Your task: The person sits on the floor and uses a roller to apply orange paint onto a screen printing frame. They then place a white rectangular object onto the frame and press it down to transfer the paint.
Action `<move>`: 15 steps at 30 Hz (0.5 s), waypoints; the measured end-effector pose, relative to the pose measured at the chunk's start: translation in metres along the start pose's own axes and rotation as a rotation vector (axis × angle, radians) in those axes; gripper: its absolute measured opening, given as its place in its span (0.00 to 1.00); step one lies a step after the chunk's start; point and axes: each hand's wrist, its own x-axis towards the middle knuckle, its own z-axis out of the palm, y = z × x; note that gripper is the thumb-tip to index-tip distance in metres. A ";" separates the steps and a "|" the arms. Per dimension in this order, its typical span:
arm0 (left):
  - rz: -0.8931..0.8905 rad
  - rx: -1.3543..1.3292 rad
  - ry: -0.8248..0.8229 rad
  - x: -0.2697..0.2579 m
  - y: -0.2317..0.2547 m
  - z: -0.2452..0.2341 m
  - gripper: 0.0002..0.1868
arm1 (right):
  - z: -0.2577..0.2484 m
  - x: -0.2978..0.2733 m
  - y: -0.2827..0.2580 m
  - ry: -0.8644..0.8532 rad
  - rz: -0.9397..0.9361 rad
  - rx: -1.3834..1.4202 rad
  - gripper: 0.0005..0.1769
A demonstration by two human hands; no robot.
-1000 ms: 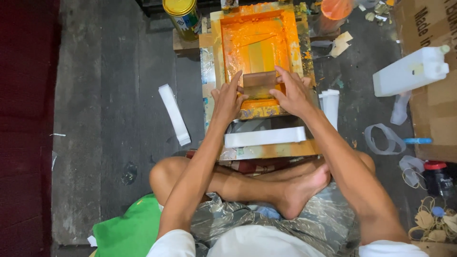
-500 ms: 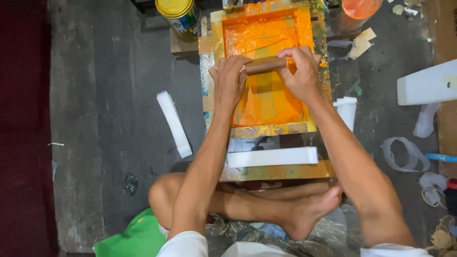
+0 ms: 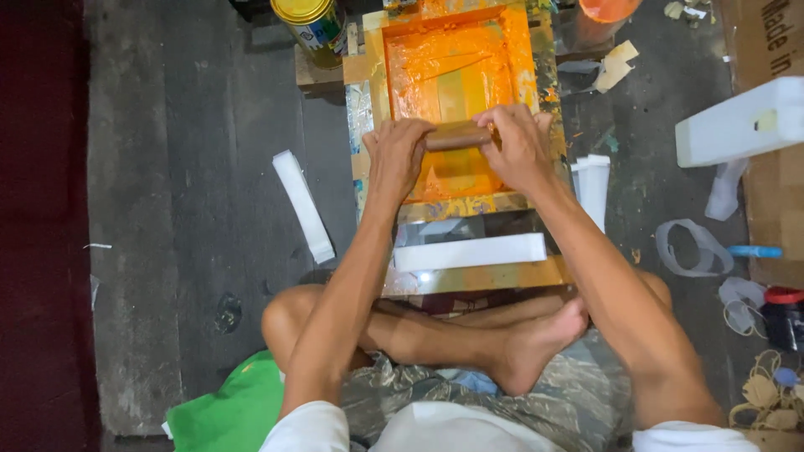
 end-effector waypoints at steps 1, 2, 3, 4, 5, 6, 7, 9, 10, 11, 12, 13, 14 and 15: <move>0.003 0.001 0.003 -0.012 0.000 0.001 0.14 | -0.002 -0.011 -0.005 0.004 -0.002 -0.001 0.12; -0.007 -0.002 -0.016 -0.022 0.000 0.002 0.14 | -0.005 -0.020 -0.010 -0.013 -0.012 -0.021 0.14; -0.018 -0.005 -0.035 -0.033 0.000 0.003 0.14 | -0.008 -0.029 -0.015 -0.030 -0.022 -0.041 0.15; -0.015 -0.005 -0.029 -0.042 0.005 -0.001 0.14 | -0.016 -0.036 -0.026 -0.026 -0.027 -0.044 0.15; -0.005 -0.033 -0.034 -0.050 0.011 -0.006 0.13 | -0.024 -0.042 -0.037 -0.048 -0.014 -0.025 0.14; 0.005 -0.061 -0.039 -0.057 0.016 -0.010 0.12 | -0.032 -0.047 -0.047 -0.068 -0.003 -0.006 0.14; 0.011 -0.060 -0.031 -0.064 0.017 -0.012 0.12 | -0.035 -0.053 -0.046 -0.063 -0.008 -0.010 0.14; 0.002 -0.079 -0.140 -0.072 0.019 -0.013 0.15 | -0.041 -0.063 -0.040 -0.223 0.024 -0.021 0.13; 0.009 -0.078 -0.137 -0.073 0.018 -0.013 0.15 | -0.043 -0.063 -0.040 -0.216 0.023 -0.025 0.13; -0.016 -0.094 -0.154 -0.074 0.017 -0.012 0.16 | -0.044 -0.062 -0.041 -0.273 0.074 -0.011 0.15; -0.042 -0.108 -0.169 -0.074 0.016 -0.011 0.18 | -0.045 -0.060 -0.040 -0.331 0.123 0.005 0.18; -0.036 -0.107 -0.164 -0.072 0.018 -0.011 0.18 | -0.041 -0.059 -0.038 -0.324 0.119 0.002 0.18; -0.071 -0.137 -0.187 -0.071 0.019 -0.012 0.22 | -0.037 -0.059 -0.036 -0.327 0.149 -0.001 0.23; -0.105 -0.168 -0.209 -0.068 0.020 -0.011 0.26 | -0.032 -0.058 -0.033 -0.329 0.178 -0.004 0.27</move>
